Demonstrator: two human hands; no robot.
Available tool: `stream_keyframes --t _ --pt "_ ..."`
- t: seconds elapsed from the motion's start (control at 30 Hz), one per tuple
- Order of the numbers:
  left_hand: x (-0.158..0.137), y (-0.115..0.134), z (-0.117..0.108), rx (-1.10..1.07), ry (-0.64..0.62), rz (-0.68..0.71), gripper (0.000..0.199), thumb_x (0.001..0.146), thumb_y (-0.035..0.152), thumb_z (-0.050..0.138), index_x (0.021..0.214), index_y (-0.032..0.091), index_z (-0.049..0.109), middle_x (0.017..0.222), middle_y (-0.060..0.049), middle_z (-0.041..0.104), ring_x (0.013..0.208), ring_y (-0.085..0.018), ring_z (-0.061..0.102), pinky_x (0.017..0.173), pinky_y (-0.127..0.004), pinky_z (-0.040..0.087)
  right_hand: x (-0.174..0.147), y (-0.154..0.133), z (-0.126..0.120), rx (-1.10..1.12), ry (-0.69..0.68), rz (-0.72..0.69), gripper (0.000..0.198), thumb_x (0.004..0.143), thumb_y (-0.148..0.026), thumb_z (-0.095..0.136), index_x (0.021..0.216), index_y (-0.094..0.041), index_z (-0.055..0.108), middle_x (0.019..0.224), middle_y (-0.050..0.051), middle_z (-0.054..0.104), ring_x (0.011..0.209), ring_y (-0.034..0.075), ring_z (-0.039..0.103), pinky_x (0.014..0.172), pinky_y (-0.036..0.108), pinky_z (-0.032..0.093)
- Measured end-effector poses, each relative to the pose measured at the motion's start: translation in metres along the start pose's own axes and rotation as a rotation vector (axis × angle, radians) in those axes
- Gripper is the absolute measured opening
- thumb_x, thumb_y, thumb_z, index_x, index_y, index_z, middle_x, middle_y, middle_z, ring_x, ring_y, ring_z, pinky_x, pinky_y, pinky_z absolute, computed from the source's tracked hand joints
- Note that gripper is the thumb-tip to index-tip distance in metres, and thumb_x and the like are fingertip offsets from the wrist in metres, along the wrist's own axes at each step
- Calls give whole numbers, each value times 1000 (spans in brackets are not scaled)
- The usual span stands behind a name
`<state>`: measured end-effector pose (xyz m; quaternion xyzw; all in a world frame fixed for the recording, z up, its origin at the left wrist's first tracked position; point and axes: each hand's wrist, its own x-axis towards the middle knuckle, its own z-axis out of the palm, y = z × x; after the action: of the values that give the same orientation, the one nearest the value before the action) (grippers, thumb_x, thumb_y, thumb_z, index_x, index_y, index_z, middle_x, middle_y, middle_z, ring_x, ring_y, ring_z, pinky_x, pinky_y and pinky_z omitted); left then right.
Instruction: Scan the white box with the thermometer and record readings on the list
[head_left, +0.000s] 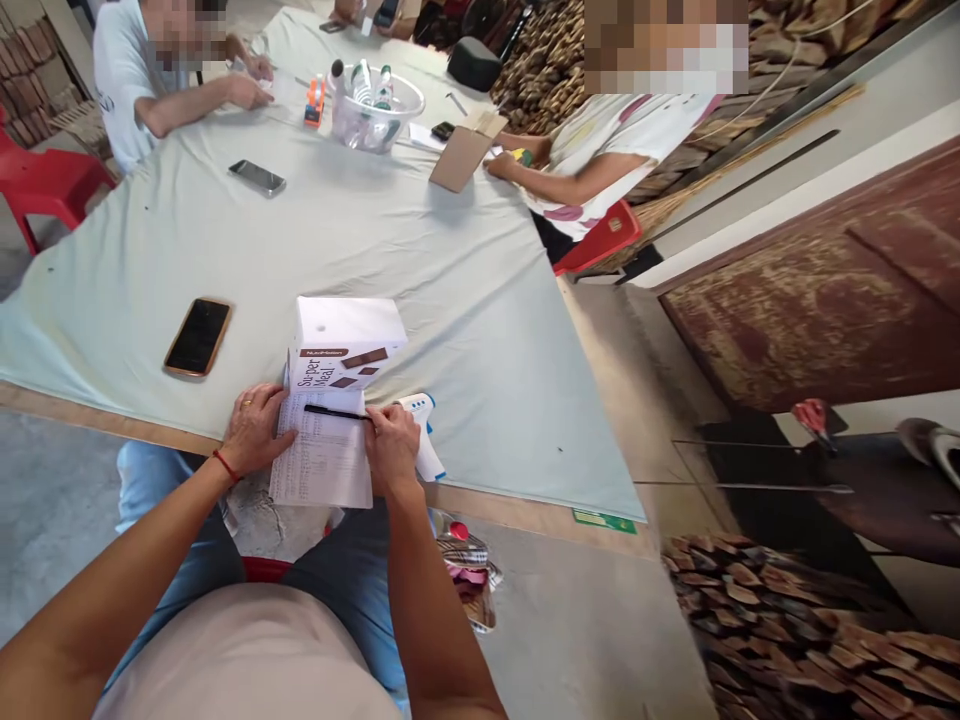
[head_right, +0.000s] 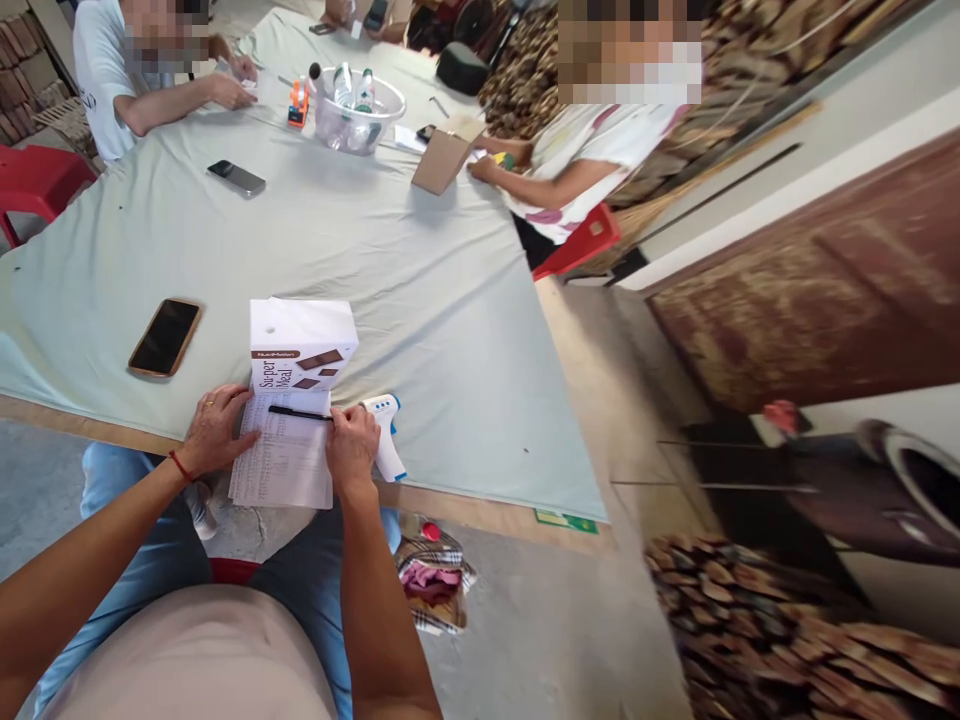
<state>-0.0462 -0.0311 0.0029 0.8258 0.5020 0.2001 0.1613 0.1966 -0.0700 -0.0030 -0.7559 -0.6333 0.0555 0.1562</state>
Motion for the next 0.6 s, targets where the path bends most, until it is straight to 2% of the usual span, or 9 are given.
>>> stream_keyframes --t 0.1,0.2,0.27,0.33,0.4,0.47,0.53,0.6 --pt "-1 3 0 19 -3 -9 60 76 42 69 130 20 55 138 -15 54 130 -36 46 113 -53 32 0 4 0 -38 -26 -46 20 91 -20 56 95 -23 75 92 8 65 91 24 50 80 36 33" --pt "-1 5 0 70 -8 -3 63 76 46 69 131 19 54 138 -16 54 130 -36 46 113 -53 32 -4 12 -4 12 -24 -171 16 91 -19 56 86 -21 71 86 9 66 87 24 53 79 35 35" --pt "-2 6 0 93 -10 5 64 77 46 69 131 16 54 137 -17 54 130 -36 46 113 -52 32 -10 13 -8 124 -11 -274 15 92 -21 54 86 -20 68 86 8 66 85 23 55 79 34 39" --pt "-2 7 0 105 -8 11 64 77 46 69 131 14 54 136 -18 55 130 -36 46 113 -51 33 -19 8 -9 319 34 -299 15 94 -26 52 87 -21 64 83 6 66 80 21 57 75 33 43" --pt "-3 8 1 112 -2 15 64 77 46 69 130 13 54 136 -18 55 129 -36 47 113 -51 33 -29 -3 -4 562 86 -204 15 92 -33 53 87 -21 61 75 2 64 68 17 57 66 30 45" --pt "-3 8 1 116 5 18 64 78 47 69 130 14 54 136 -18 55 128 -35 47 113 -52 34 -37 -18 5 784 119 -51 14 86 -35 58 82 -22 58 65 -2 60 58 15 55 58 27 44" --pt "-3 8 2 119 10 19 64 78 47 69 130 14 55 136 -17 55 128 -35 47 113 -51 33 -41 -33 15 920 142 65 12 80 -34 60 78 -22 57 62 -4 61 55 14 56 57 27 46" --pt "-4 8 2 123 13 19 64 78 47 70 130 14 55 136 -17 55 128 -35 47 114 -50 33 -42 -44 25 968 174 133 11 75 -33 59 75 -22 59 62 -3 63 57 14 58 60 28 49"
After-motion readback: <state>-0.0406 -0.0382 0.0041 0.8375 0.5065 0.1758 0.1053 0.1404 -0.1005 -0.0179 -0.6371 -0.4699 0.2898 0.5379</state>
